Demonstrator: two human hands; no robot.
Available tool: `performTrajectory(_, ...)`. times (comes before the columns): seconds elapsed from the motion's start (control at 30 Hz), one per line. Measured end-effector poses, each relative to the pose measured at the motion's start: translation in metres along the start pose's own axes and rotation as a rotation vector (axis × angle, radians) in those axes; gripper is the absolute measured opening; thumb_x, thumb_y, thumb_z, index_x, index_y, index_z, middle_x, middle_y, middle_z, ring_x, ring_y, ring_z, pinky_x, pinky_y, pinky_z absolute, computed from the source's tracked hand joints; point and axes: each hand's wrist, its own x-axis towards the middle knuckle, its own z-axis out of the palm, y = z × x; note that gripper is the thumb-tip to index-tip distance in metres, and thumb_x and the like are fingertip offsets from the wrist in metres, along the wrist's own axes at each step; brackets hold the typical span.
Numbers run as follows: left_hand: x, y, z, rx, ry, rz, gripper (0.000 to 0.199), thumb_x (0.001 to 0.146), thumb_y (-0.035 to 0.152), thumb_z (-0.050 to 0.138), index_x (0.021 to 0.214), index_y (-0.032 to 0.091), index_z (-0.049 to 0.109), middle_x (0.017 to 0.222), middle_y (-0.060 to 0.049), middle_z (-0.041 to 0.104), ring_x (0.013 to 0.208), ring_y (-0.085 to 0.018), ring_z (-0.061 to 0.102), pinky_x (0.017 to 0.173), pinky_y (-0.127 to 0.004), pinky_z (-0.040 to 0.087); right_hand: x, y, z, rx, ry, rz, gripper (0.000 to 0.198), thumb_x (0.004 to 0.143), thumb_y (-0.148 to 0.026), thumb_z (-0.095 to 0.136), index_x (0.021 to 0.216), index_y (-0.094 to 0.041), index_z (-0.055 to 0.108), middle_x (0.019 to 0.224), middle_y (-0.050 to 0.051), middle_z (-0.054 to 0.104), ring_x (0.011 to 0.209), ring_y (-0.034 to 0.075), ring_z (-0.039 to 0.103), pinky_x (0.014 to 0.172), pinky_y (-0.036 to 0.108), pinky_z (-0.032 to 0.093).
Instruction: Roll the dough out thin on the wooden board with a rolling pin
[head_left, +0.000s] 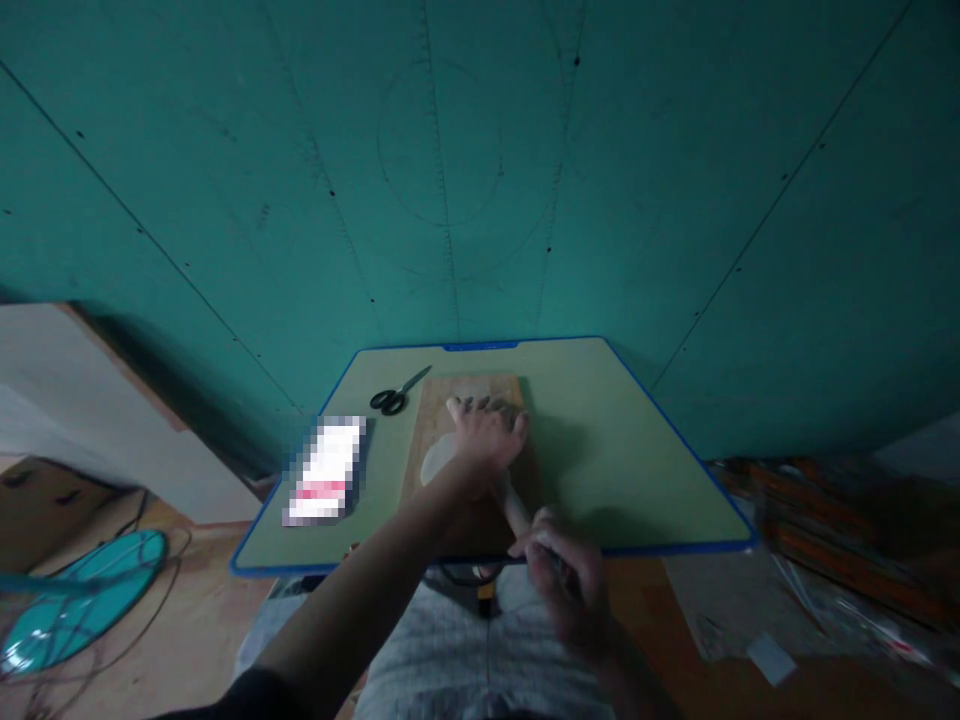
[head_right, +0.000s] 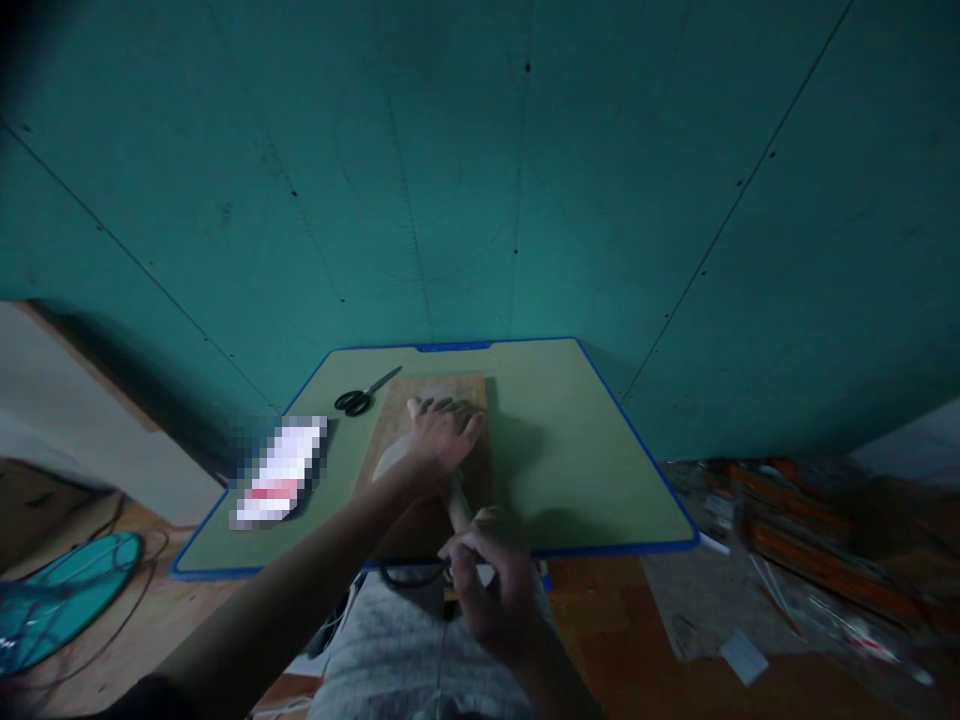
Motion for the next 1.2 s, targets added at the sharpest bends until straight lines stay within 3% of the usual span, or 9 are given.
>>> performTrajectory(0.17,0.013,0.01,0.006,-0.048,0.018,-0.051,0.044,0.098,0.046,0.034,0.102,0.018,0.068,0.12,-0.012,0.065,0.118,-0.03,0.053,0.098,-0.049,0.039,-0.001,0.009,-0.011,0.077,0.024,0.011,0.025,0.095,-0.022,0.042,0.078,-0.021,0.06,0.075,0.005,0.06,0.081,0.019,0.06,0.071,0.032,0.047)
performTrajectory(0.3,0.002,-0.005,0.009,-0.002,0.08,0.068,0.038,0.098,0.04,0.036,0.109,0.019,0.066,0.125,-0.012,0.062,0.118,-0.029,0.052,0.097,-0.047,0.04,0.0,0.003,-0.002,-0.038,-0.105,-0.116,0.018,0.092,-0.019,0.046,0.085,-0.021,0.062,0.082,0.006,0.066,0.092,0.021,0.062,0.09,0.04,0.047)
performTrajectory(0.4,-0.013,-0.029,0.008,0.034,0.069,0.164,0.034,0.096,0.037,0.041,0.109,0.021,0.067,0.12,-0.011,0.065,0.114,-0.03,0.053,0.098,-0.05,0.039,0.005,-0.007,0.016,-0.039,-0.234,-0.165,0.017,0.089,-0.018,0.045,0.081,-0.021,0.06,0.076,0.003,0.066,0.08,0.017,0.064,0.095,0.041,0.045)
performTrajectory(0.53,-0.04,-0.069,0.005,0.035,-0.002,0.225,0.032,0.092,0.03,0.045,0.113,0.022,0.068,0.132,-0.008,0.061,0.128,-0.03,0.045,0.112,-0.051,0.029,0.013,-0.02,0.041,-0.018,-0.334,-0.211,0.016,0.085,-0.018,0.047,0.072,-0.022,0.056,0.067,0.001,0.064,0.065,0.015,0.06,0.092,0.038,0.047)
performTrajectory(0.7,-0.066,-0.099,0.004,0.007,0.061,0.146,0.045,0.095,0.027,0.034,0.133,0.017,0.057,0.145,-0.011,0.05,0.139,-0.031,0.035,0.113,-0.05,0.032,0.017,-0.024,0.061,-0.014,-0.331,-0.274,0.017,0.083,-0.018,0.046,0.068,-0.022,0.053,0.056,-0.002,0.055,0.052,0.012,0.048,0.086,0.034,0.048)
performTrajectory(0.87,-0.062,-0.091,-0.002,-0.027,0.019,0.19,0.046,0.091,0.026,0.04,0.13,0.014,0.061,0.14,-0.013,0.054,0.143,-0.034,0.029,0.116,-0.054,0.025,0.015,-0.017,0.061,-0.063,-0.333,-0.244,0.023,0.084,-0.02,0.046,0.062,-0.022,0.051,0.048,-0.004,0.047,0.048,0.012,0.042,0.065,0.029,0.043)
performTrajectory(1.03,-0.046,-0.074,-0.005,-0.063,-0.038,0.147,0.044,0.087,0.026,0.047,0.127,0.023,0.064,0.143,-0.007,0.053,0.142,-0.034,0.03,0.117,-0.058,0.019,0.019,-0.014,0.047,-0.009,-0.268,-0.102,0.025,0.089,-0.024,0.045,0.068,-0.02,0.059,0.058,0.0,0.058,0.056,0.014,0.053,0.059,0.027,0.039)
performTrajectory(1.2,-0.034,-0.062,-0.005,-0.035,-0.061,0.126,0.042,0.091,0.03,0.044,0.129,0.026,0.063,0.143,-0.004,0.053,0.138,-0.031,0.037,0.117,-0.056,0.018,0.025,-0.015,0.034,0.086,-0.25,0.041,0.028,0.093,-0.027,0.045,0.073,-0.019,0.064,0.063,0.001,0.06,0.06,0.013,0.056,0.056,0.025,0.04)
